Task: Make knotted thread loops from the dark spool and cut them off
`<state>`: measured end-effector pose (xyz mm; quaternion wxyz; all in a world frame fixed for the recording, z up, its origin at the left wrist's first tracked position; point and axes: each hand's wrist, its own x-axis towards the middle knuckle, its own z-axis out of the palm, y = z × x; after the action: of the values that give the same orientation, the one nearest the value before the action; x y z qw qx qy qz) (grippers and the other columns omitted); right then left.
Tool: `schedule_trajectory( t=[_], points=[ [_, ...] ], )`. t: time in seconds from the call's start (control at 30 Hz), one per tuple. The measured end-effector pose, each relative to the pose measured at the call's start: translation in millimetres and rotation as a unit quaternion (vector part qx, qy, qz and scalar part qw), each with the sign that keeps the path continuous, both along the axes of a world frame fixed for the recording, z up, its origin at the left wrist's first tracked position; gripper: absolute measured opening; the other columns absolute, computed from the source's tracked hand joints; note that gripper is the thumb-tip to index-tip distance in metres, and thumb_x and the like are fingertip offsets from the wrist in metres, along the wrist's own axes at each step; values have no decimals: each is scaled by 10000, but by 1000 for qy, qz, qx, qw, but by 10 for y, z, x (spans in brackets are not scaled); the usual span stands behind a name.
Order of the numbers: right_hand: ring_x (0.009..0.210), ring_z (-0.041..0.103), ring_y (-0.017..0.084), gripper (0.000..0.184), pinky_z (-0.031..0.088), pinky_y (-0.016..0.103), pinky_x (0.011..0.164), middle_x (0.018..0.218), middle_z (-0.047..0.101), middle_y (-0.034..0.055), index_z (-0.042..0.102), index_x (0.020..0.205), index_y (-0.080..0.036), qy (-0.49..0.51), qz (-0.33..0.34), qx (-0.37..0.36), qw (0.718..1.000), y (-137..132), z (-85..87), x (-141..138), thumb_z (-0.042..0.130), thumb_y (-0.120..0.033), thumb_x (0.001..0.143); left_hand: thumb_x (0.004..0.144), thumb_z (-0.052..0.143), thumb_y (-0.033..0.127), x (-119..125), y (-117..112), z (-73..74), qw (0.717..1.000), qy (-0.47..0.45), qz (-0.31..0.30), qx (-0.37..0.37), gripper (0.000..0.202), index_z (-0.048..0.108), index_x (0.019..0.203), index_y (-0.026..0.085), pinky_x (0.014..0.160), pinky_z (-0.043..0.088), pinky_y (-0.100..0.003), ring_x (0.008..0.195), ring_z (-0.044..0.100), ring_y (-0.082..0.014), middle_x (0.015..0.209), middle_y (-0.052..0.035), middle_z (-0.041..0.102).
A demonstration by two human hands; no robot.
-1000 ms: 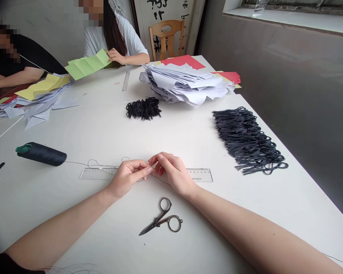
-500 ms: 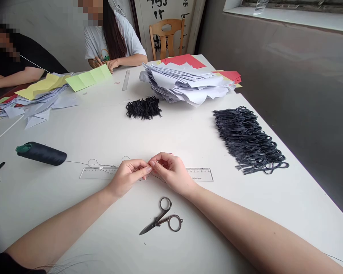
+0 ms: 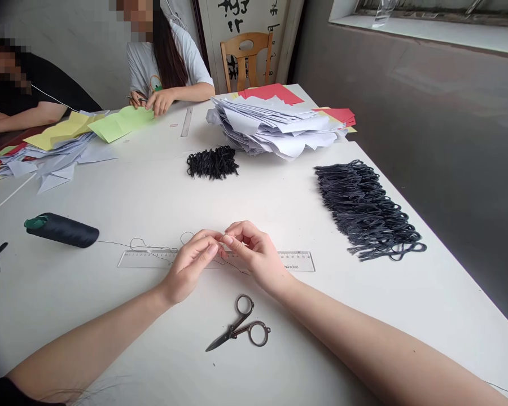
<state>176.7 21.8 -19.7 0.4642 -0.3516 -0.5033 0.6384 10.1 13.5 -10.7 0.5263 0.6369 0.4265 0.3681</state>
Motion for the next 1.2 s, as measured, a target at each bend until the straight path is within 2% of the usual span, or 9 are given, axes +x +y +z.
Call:
schedule_trajectory(
  t=[0.1,0.17,0.27,0.37,0.5,0.63,0.83,1.0,1.2],
  points=[
    [721,526,119,251,428,270,657,799,547,15,532,769,-185,-4,2,3,1000,-17,72,-6,600,-407,866,955,411,357,15,-8,19,994,-80,-20,-66,288,596,836,170,864,429,-305,885,556,-176,882,-56,584],
    [663,495,103,255,404,257,608,786,547,9,541,761,-186,-10,0,-8,1000,-16,111,3,613,-412,854,955,399,378,17,0,14,978,-144,-33,-146,283,568,856,174,715,457,-282,666,521,-136,672,-1,508],
    [565,438,62,255,334,230,518,854,585,7,530,793,-187,6,-12,-55,998,7,160,36,625,-418,844,932,441,391,7,10,17,959,-175,-22,-220,248,542,854,179,447,290,-183,436,263,-64,535,75,289],
    [522,469,60,270,320,216,474,840,597,-1,465,821,-199,64,-8,-124,990,46,221,89,619,-420,841,880,537,384,-3,3,50,953,-164,-11,-253,204,498,818,193,393,130,-159,420,116,-45,529,98,211],
    [547,486,71,247,382,199,493,642,436,-49,460,777,-192,119,-60,-146,980,110,337,172,669,-324,781,823,611,411,0,-11,88,944,-163,-22,-285,259,463,782,202,370,91,-151,406,78,-37,507,112,178],
    [588,481,70,237,472,213,588,633,376,-51,454,743,-188,134,-127,-134,974,187,485,279,683,-250,742,791,647,416,0,-4,91,936,-173,0,-307,294,452,762,199,360,82,-145,402,72,-28,514,114,180],
    [586,470,66,209,551,426,859,628,353,-60,452,710,-193,109,-173,-87,975,291,710,540,650,-213,774,771,672,376,-12,25,73,922,-192,48,-333,298,438,744,193,351,78,-138,405,87,-25,544,108,184],
    [599,484,76,195,537,483,894,630,367,-48,478,682,-195,84,-233,3,969,279,858,649,632,-202,802,765,676,384,-12,23,64,924,-196,57,-323,302,441,750,193,350,78,-139,399,90,-23,549,108,175],
    [618,485,114,147,546,403,827,664,437,-14,553,708,-249,29,-379,213,900,214,940,639,627,-211,829,785,661,416,-9,-9,106,934,-182,43,-305,348,393,730,202,355,78,-136,410,88,-27,554,105,175]
  ],
)
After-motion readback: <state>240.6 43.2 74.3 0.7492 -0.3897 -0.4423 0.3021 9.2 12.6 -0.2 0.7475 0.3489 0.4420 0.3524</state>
